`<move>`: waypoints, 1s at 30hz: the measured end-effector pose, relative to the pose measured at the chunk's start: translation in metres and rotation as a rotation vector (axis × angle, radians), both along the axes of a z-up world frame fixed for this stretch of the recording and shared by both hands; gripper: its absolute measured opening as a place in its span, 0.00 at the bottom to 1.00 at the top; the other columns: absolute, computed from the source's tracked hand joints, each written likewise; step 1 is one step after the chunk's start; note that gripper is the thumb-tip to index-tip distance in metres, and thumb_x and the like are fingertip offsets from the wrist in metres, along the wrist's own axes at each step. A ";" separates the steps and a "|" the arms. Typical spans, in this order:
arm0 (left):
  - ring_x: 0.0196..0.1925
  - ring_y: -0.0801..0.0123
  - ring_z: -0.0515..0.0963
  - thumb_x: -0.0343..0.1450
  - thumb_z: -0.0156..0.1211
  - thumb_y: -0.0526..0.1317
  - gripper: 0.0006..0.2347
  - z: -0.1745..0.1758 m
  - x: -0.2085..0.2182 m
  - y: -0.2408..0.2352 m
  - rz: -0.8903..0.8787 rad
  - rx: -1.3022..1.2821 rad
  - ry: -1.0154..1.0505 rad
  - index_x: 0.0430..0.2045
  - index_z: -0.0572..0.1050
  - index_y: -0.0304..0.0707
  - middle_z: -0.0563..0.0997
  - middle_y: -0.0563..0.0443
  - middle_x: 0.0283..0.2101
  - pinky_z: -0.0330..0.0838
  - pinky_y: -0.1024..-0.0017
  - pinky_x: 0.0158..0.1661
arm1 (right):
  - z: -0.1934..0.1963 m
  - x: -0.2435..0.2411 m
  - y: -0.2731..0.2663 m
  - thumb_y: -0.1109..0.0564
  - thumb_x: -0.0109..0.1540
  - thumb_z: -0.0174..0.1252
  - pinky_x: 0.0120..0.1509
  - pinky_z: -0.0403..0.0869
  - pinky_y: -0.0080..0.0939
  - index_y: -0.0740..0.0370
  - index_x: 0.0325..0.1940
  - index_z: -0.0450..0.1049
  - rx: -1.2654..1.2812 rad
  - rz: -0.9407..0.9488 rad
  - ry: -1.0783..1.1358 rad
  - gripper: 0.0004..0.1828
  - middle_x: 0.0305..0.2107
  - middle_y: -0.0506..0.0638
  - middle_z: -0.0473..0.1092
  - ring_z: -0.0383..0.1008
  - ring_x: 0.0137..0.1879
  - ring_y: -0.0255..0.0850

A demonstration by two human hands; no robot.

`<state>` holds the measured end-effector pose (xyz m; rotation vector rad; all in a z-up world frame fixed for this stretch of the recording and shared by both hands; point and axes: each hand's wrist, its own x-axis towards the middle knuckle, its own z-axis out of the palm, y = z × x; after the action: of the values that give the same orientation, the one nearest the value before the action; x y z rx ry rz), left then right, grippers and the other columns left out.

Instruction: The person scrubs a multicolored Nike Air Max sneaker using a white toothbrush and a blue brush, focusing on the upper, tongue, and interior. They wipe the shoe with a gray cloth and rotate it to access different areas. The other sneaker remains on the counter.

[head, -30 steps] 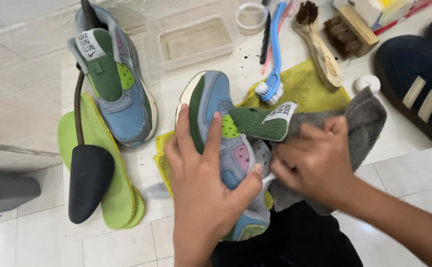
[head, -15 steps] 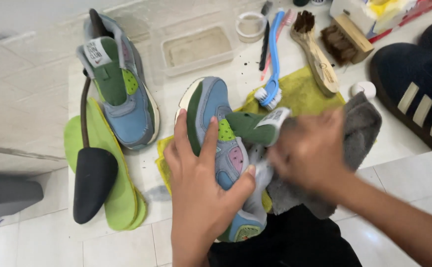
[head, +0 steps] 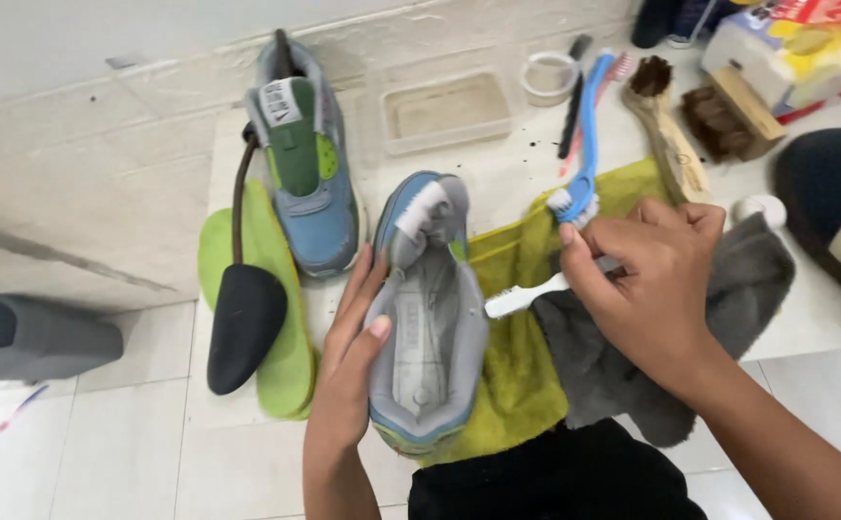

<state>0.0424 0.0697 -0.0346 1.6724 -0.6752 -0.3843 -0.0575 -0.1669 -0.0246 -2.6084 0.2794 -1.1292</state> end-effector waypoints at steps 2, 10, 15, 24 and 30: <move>0.74 0.62 0.54 0.71 0.47 0.48 0.22 0.001 -0.002 0.009 0.106 -0.024 0.038 0.59 0.67 0.40 0.57 0.49 0.72 0.50 0.57 0.67 | 0.002 0.007 0.007 0.56 0.67 0.53 0.49 0.46 0.43 0.53 0.15 0.56 0.084 0.052 0.022 0.26 0.11 0.40 0.49 0.52 0.25 0.36; 0.67 0.47 0.67 0.61 0.60 0.50 0.21 0.032 -0.072 -0.011 0.461 0.058 -0.610 0.45 0.75 0.42 0.72 0.42 0.54 0.62 0.49 0.66 | -0.012 0.048 0.002 0.43 0.69 0.46 0.48 0.48 0.40 0.50 0.14 0.51 0.361 0.114 0.323 0.29 0.12 0.38 0.49 0.58 0.29 0.34; 0.56 0.50 0.76 0.59 0.67 0.45 0.12 0.018 -0.066 -0.013 0.469 0.157 -0.685 0.28 0.79 0.39 0.73 0.52 0.15 0.65 0.51 0.61 | 0.002 0.061 -0.020 0.42 0.65 0.52 0.46 0.51 0.36 0.53 0.13 0.55 0.441 0.250 0.345 0.29 0.11 0.40 0.50 0.57 0.26 0.33; 0.66 0.41 0.64 0.52 0.79 0.50 0.14 0.000 -0.071 -0.014 0.473 0.329 -0.634 0.25 0.83 0.53 0.72 0.51 0.42 0.62 0.42 0.60 | 0.029 0.143 -0.085 0.44 0.73 0.48 0.51 0.57 0.54 0.54 0.42 0.74 -0.150 -0.383 0.408 0.15 0.43 0.53 0.75 0.64 0.50 0.55; 0.41 0.72 0.79 0.54 0.71 0.60 0.15 -0.017 -0.068 -0.010 0.531 0.556 -1.037 0.29 0.81 0.66 0.77 0.71 0.27 0.65 0.61 0.42 | -0.038 0.208 -0.111 0.59 0.41 0.57 0.44 0.57 0.48 0.48 0.27 0.74 -0.764 -0.217 0.279 0.12 0.21 0.47 0.67 0.60 0.40 0.49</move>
<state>-0.0260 0.0595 -0.0521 2.4838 -0.8498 0.8143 0.1506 -0.2782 -0.0630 -3.4954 0.2201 -1.0856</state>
